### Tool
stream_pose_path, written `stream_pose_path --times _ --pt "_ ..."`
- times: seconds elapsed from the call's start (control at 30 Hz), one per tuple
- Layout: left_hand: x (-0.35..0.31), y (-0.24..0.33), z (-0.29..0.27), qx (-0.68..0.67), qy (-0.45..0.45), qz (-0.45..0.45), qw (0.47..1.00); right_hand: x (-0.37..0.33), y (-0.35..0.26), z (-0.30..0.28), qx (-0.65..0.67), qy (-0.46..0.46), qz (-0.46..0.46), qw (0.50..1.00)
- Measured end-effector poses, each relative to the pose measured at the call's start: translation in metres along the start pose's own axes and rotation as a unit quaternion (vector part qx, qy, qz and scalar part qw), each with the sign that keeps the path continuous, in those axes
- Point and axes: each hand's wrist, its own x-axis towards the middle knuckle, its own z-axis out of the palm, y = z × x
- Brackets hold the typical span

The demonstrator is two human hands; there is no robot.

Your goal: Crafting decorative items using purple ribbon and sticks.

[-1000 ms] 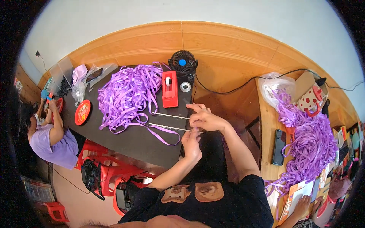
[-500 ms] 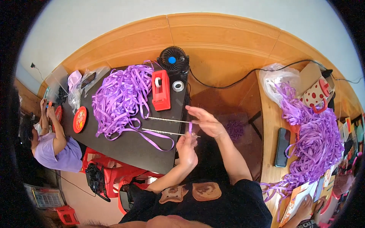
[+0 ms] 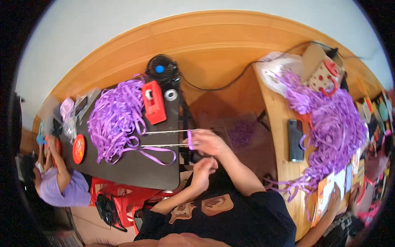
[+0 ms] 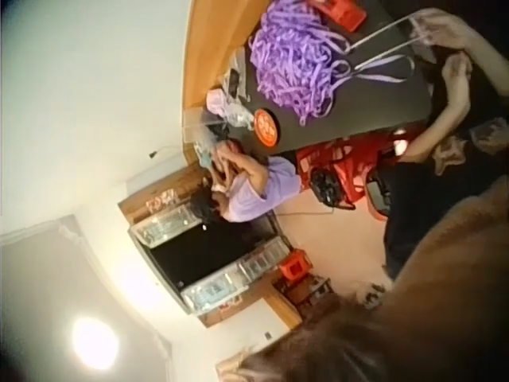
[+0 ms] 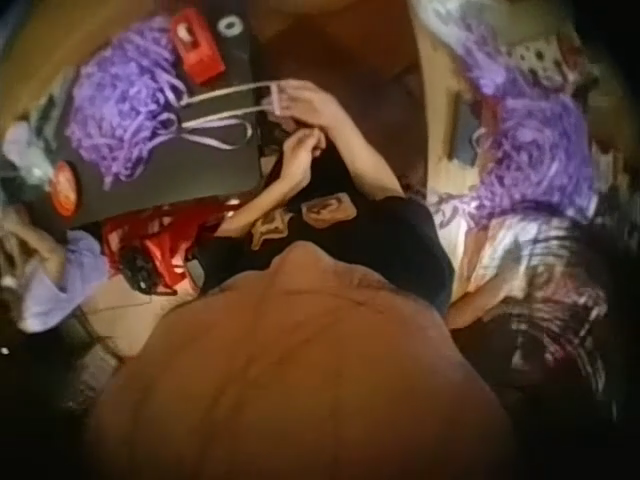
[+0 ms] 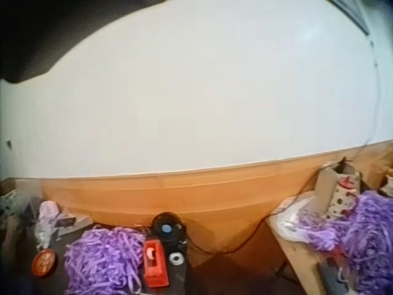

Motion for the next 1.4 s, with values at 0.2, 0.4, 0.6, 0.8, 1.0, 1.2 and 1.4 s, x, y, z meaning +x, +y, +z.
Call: stream_pose_path --times 0.2,0.4,0.6,0.8,1.0,1.2,1.4 --pt "-0.030 0.012 -0.019 0.228 -0.268 -0.042 0.935 0.012 0.001 0.032 0.045 0.099 -0.005 0.994" --pt "-0.053 0.040 -0.015 0.240 -0.345 -0.051 0.906 -0.003 -0.004 0.038 0.037 0.151 -0.002 0.988" --pt "-0.079 0.092 -0.031 0.275 -0.410 0.055 0.868 -0.014 0.002 0.030 0.073 0.125 -0.046 0.988" --pt "-0.091 0.112 -0.053 0.275 -0.372 0.138 0.876 -0.007 -0.006 0.039 0.053 0.133 -0.008 0.990" --pt "-0.091 0.133 -0.072 0.362 -0.162 0.326 0.858 -0.047 -0.045 0.034 0.009 0.177 -0.172 0.969" --pt "-0.059 0.123 -0.084 0.665 0.154 0.393 0.616 -0.089 -0.079 -0.054 -0.816 0.468 -0.198 0.276" --pt "-0.067 0.098 -0.030 0.581 -0.068 0.420 0.694 -0.080 -0.016 0.127 -0.608 -0.063 -0.173 0.772"
